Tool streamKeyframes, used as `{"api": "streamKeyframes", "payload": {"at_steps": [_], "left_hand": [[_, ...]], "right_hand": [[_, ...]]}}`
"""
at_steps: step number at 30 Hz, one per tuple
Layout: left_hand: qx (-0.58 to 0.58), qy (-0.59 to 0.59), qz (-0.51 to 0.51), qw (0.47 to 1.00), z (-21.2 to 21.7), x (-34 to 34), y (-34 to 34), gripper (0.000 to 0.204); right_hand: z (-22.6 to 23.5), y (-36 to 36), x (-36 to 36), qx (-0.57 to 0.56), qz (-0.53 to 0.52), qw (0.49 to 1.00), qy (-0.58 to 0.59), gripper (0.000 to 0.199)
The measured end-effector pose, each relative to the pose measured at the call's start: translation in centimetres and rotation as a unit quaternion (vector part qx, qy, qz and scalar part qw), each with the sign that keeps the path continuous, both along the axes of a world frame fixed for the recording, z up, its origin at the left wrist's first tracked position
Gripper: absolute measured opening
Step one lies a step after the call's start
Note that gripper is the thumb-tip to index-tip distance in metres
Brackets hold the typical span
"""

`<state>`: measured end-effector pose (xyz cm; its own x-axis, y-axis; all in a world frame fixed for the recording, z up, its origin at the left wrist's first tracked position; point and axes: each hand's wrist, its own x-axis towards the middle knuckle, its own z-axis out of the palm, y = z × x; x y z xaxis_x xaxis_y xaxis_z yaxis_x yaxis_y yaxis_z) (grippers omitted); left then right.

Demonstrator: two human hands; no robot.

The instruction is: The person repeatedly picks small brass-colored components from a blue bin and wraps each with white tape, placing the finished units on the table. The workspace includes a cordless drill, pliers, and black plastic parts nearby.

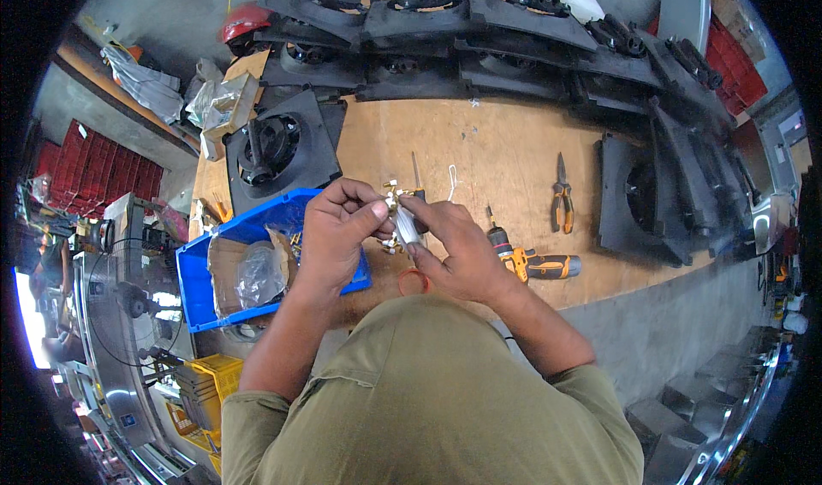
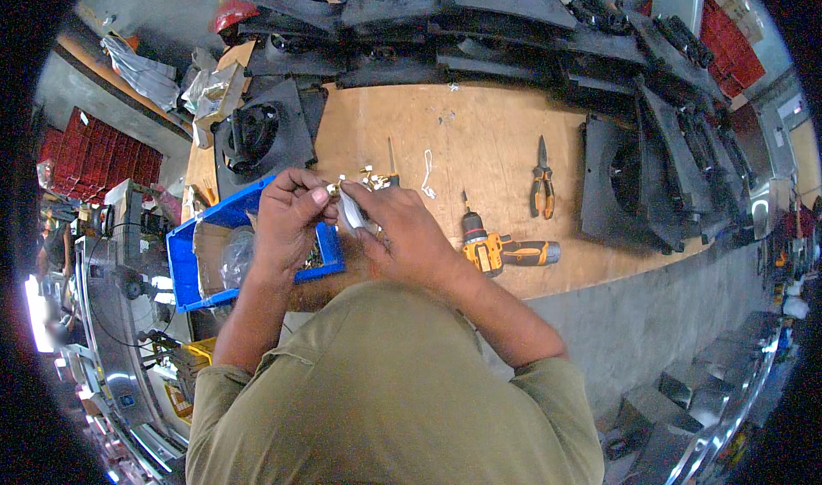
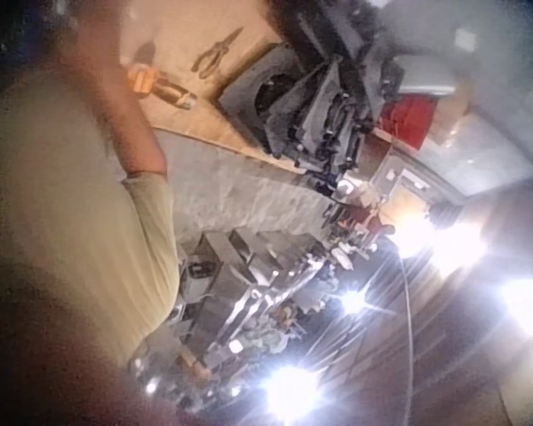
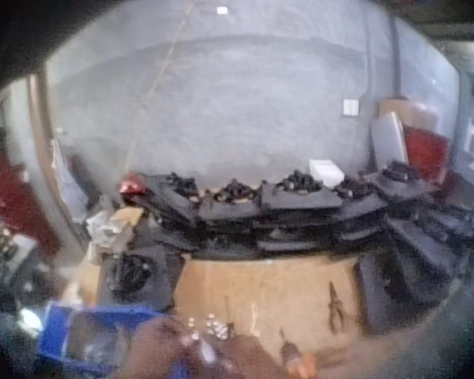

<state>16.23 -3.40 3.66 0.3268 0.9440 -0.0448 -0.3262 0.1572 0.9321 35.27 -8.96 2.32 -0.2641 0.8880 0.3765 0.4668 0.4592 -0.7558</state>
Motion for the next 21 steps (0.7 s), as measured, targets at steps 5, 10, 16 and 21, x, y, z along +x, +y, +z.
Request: {"api": "streamKeyframes", "payload": {"at_steps": [5,10,16,21], "left_hand": [[0.028,0.070,0.081,0.994,-0.8,0.4,0.2,0.016],[0.055,0.078,0.072,0.993,-0.8,0.8,-0.1,0.016],[0.077,0.120,0.080,0.987,-0.7,1.1,-0.5,0.016],[0.103,0.152,0.085,0.979,-0.8,1.7,-0.6,0.026]], "right_hand": [[-1.0,-1.4,-1.0,-0.072,0.025,0.988,0.137,0.065],[-1.5,-2.3,-0.9,-0.158,0.068,0.953,0.251,0.065],[-1.3,-2.5,-0.5,-0.135,0.120,0.952,0.248,0.070],[-0.4,-2.9,-0.1,-0.164,0.116,0.920,0.337,0.073]]}}
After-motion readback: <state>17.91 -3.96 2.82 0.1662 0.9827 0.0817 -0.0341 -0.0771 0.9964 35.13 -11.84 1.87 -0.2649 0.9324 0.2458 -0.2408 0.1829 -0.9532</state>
